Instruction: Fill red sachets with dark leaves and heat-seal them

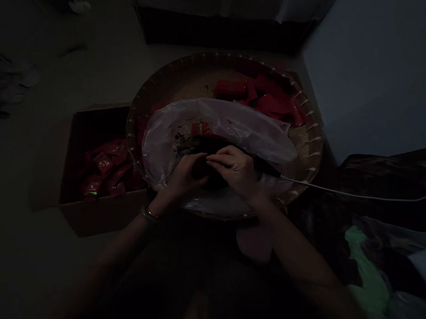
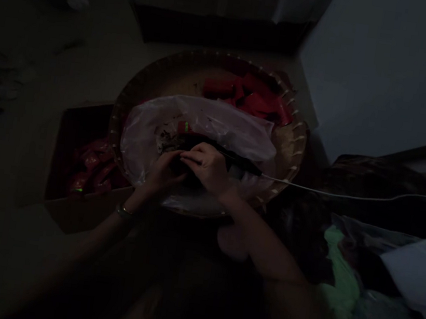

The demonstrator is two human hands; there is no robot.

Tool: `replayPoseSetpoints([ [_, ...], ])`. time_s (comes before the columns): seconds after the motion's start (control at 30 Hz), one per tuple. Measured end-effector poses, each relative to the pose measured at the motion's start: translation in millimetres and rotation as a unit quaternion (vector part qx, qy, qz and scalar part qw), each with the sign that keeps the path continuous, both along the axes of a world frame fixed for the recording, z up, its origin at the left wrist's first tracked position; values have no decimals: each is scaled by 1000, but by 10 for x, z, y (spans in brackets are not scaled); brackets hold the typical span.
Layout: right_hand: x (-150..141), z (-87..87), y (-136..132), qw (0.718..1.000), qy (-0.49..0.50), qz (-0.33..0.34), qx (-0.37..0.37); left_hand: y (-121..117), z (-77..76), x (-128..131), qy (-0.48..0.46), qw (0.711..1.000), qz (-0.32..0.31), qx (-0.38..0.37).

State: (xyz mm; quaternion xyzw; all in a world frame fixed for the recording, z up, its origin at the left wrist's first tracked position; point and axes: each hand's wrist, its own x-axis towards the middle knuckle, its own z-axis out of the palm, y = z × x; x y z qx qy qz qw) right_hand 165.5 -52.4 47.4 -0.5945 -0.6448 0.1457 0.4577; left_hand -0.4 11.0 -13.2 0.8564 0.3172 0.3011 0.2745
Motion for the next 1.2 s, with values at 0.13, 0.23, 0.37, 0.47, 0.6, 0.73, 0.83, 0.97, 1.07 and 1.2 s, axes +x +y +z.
replayPoseSetpoints([
  [0.13, 24, -21, -25, 994, -107, 13, 36, 0, 1, 0, 1, 1000, 3, -7],
  [0.23, 43, 5, -55, 987, -152, 37, 46, 0, -7, -1, 0, 1000, 6, -8],
  [0.37, 51, 13, -73, 983, -178, 39, 35, -9, 5, -1, -4, 1000, 4, -3],
  [0.47, 25, 0, -75, 981, -191, 27, 21, -17, 28, -2, -3, 1000, -3, -8],
  [0.6, -37, 11, -91, 976, -215, -16, 7, -18, 36, -6, -5, 1000, -7, -13],
  [0.73, -85, 4, -105, 968, -248, -30, -10, -20, 16, -11, 2, 1000, -7, -15],
  [0.83, -95, -21, -105, 963, -266, -10, -40, -16, -7, -13, 4, 1000, -3, -9],
  [0.97, -78, -7, -122, 966, -249, 18, -60, 3, -34, -18, 6, 1000, -9, -7],
  [1.07, -69, 3, -151, 974, -214, 28, -67, 15, -40, -22, 5, 1000, -8, -5],
  [1.2, -78, -98, -147, 983, -158, 24, -93, 14, -32, -16, 14, 1000, -14, 2],
])
